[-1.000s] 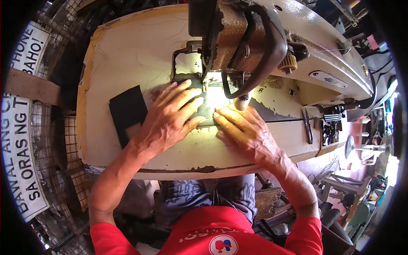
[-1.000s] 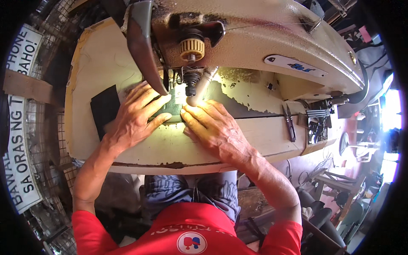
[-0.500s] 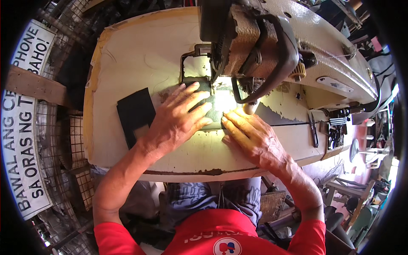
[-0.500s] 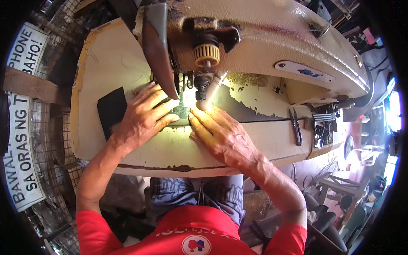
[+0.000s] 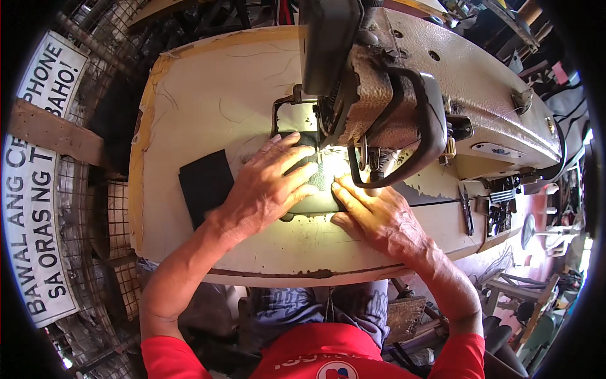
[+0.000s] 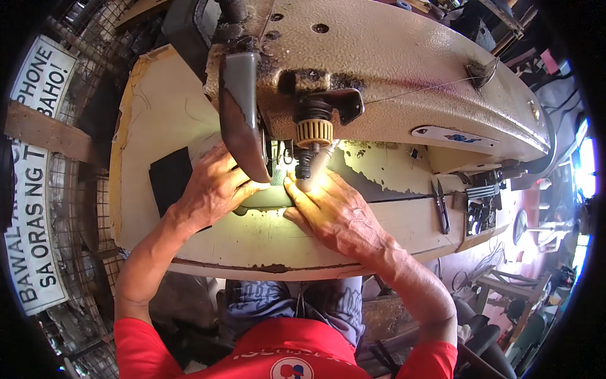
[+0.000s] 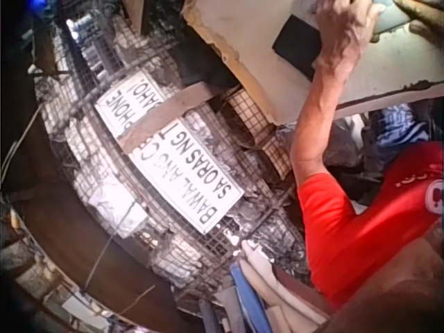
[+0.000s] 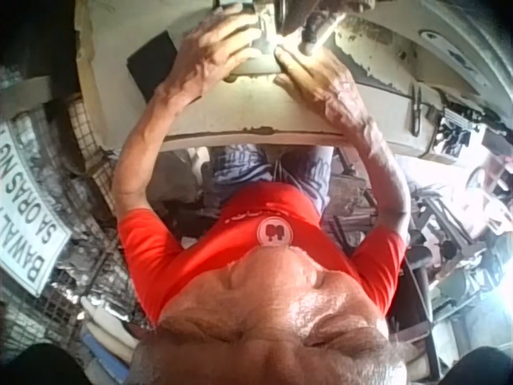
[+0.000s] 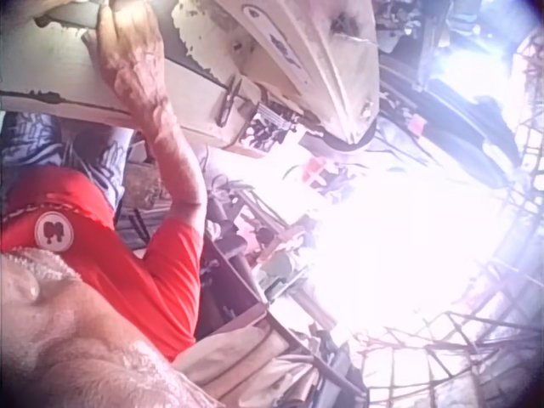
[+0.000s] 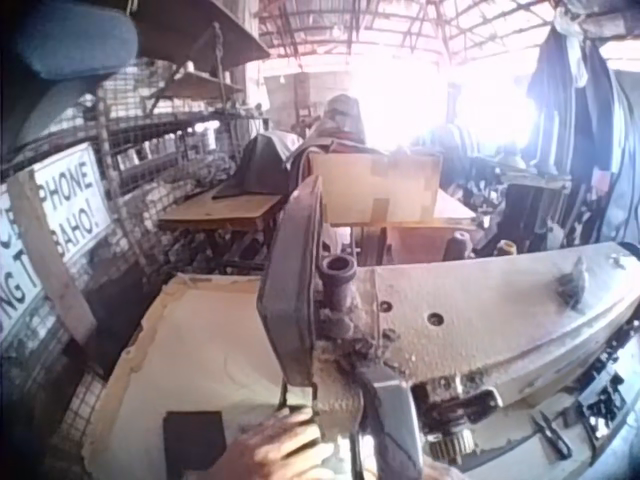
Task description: Sewing leather rectangular patches together using an industrial sewing machine.
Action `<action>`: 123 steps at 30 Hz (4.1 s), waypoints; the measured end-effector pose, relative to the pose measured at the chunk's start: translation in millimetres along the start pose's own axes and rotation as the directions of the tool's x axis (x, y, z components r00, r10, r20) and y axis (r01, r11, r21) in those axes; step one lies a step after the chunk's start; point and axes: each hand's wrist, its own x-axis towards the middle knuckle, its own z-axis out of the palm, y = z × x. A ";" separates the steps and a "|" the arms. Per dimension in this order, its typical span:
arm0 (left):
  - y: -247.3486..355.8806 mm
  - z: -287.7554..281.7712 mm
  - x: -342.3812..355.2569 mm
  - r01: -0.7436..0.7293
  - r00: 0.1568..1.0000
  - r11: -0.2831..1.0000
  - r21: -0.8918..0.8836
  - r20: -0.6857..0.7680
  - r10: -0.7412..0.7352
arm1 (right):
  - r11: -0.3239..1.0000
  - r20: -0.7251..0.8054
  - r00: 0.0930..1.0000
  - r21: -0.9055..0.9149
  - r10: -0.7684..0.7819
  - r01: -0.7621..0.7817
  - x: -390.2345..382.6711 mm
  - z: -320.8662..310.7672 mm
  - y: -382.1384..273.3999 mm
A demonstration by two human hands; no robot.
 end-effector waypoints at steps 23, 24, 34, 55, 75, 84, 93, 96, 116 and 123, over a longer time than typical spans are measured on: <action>-16.2 -5.1 12.4 0.012 1.000 0.995 -0.103 0.004 -0.012 | 0.998 -0.015 0.999 0.056 0.043 -0.042 8.5 4.1 8.0; -16.9 -5.1 13.5 0.008 1.000 0.995 -0.098 -0.001 -0.008 | 0.999 -0.003 0.999 0.027 0.041 -0.041 5.8 2.0 7.0; -21.1 1.6 16.6 -0.002 1.000 0.995 -0.102 -0.011 0.001 | 0.506 -0.650 0.685 -0.492 0.328 -0.709 -115.2 -203.9 59.8; -23.7 0.8 16.6 0.047 0.998 0.999 0.011 0.043 -0.047 | 0.579 -0.227 0.649 -0.308 0.726 -0.755 -133.5 -326.5 332.1; -26.1 -0.2 14.3 0.075 0.994 0.997 -0.030 0.085 -0.073 | 0.687 -0.619 0.559 -0.043 0.552 -0.725 -200.6 -295.0 269.2; -29.2 10.4 15.5 0.083 0.996 0.974 -0.209 0.042 -0.076 | 0.517 -0.716 0.679 -0.526 0.160 -0.676 -291.2 -256.9 281.8; -29.8 8.2 13.8 0.040 0.999 0.994 -0.103 0.002 -0.040 | 0.709 -0.589 0.695 -0.270 0.413 -0.651 -214.0 -273.2 273.0; -29.6 8.5 14.3 0.034 0.999 0.994 -0.106 0.008 -0.034 | 0.649 -0.722 0.564 -0.211 0.400 -0.731 -219.3 -253.0 266.0; 1.3 -4.8 1.0 0.305 0.948 0.920 0.245 0.015 -0.318 | 0.574 -0.956 0.134 0.043 0.262 -0.818 -170.9 -157.9 165.5; -71.7 5.3 24.8 0.035 0.985 0.987 0.159 0.162 -0.061 | 0.997 -0.240 0.971 -0.079 -0.020 0.001 -16.9 -26.2 11.7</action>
